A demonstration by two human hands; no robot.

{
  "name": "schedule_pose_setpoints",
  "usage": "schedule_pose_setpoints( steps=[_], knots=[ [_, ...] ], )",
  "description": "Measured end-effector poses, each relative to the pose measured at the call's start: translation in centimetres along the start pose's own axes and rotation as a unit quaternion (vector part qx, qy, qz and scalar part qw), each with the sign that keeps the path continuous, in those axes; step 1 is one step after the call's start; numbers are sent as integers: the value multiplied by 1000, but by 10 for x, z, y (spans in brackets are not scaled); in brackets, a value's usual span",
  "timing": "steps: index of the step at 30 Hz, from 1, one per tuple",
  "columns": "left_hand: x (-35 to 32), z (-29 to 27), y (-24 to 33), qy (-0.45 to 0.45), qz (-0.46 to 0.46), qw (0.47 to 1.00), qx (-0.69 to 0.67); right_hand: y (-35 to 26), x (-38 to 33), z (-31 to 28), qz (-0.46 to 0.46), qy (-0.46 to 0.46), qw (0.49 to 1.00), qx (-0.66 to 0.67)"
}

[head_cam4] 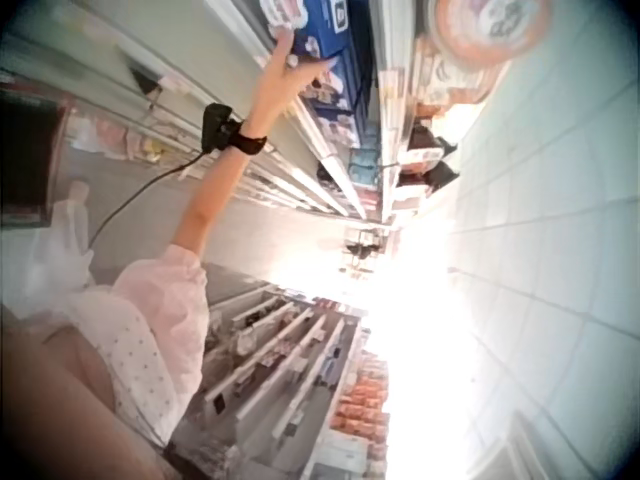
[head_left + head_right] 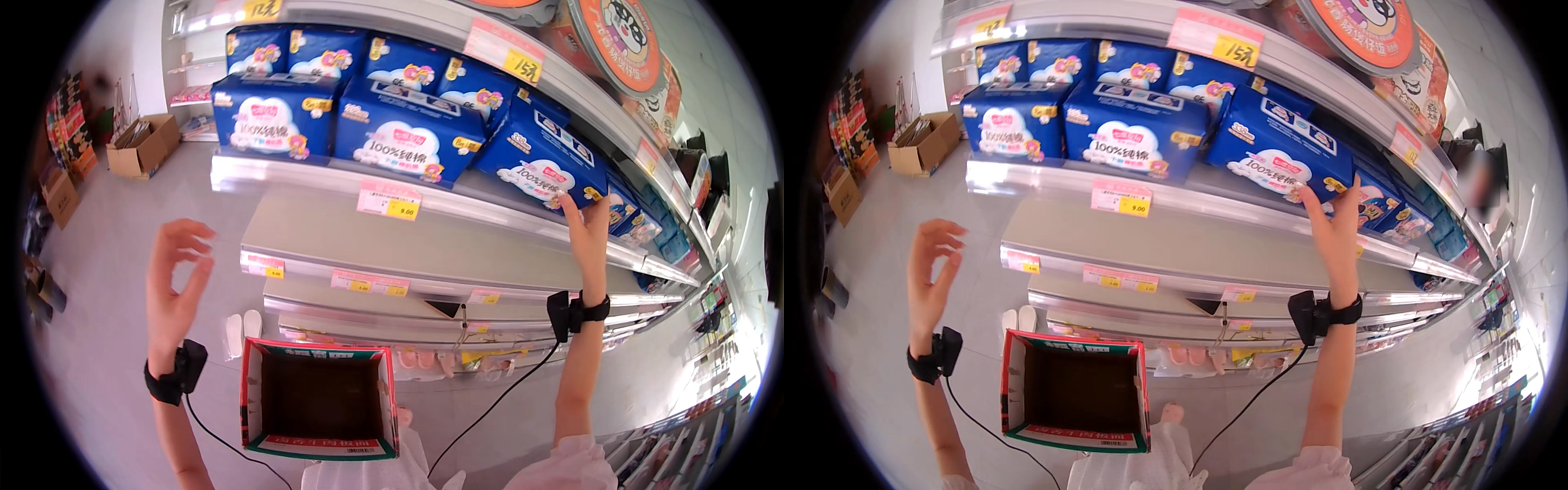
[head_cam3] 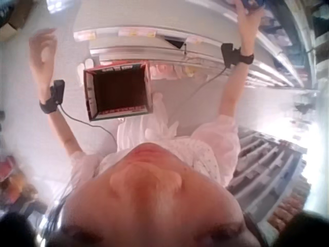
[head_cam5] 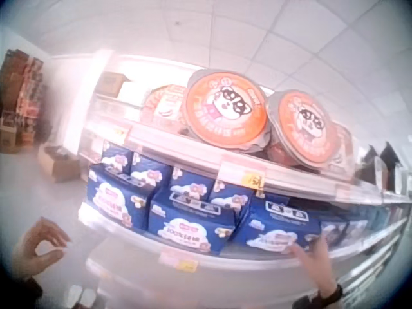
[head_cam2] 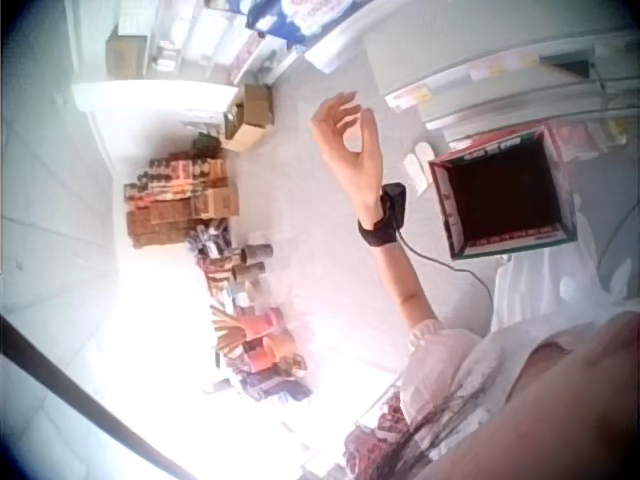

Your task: The person takes blue packages from a red cardboard box and places them onto a shelf. They then pick up a pair of slippers from a lower shelf, examine them, and place them back. Finally, the person walks through the store and adjusts the head-mounted camera.

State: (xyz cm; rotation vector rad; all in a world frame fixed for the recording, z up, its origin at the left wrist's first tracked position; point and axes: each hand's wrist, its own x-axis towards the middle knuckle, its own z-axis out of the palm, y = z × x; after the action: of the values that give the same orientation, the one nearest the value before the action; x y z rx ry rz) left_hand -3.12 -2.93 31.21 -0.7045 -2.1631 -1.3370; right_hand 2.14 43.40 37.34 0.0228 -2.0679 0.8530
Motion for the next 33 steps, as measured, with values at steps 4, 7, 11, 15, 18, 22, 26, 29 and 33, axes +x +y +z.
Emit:
schedule_pose_setpoints(
  steps=[4, 7, 11, 15, 18, 22, 26, 29, 33],
  knots=[
    [44, -11, 5, 47, 52, 996, 63, -10, -3, 0, 21, -67, 997, -36],
    [76, -17, 24, 80, 118, 977, 160, -14, 5, 6, 35, -88, 995, -40],
    [108, 21, 36, -2, 223, 955, 195, -34, 0, 9, 65, 20, 989, -131],
    [117, 50, 60, -96, 271, 929, 233, -61, -9, 24, -86, 200, 958, -189],
    [118, 75, 57, -71, 275, 921, 267, -69, 8, 45, -217, 38, 952, -211],
    [124, 59, 50, -51, 266, 943, 192, -73, 22, 63, -268, -37, 926, -263],
    [144, 26, 5, 76, 145, 983, 86, -66, 24, 59, -256, -53, 931, -253],
    [160, -14, -25, 46, 51, 997, 38, -74, 20, 75, -184, 52, 970, -149],
    [172, 4, -43, -46, -5, 985, -166, -78, 34, 70, -203, 26, 958, -199]
  ],
)
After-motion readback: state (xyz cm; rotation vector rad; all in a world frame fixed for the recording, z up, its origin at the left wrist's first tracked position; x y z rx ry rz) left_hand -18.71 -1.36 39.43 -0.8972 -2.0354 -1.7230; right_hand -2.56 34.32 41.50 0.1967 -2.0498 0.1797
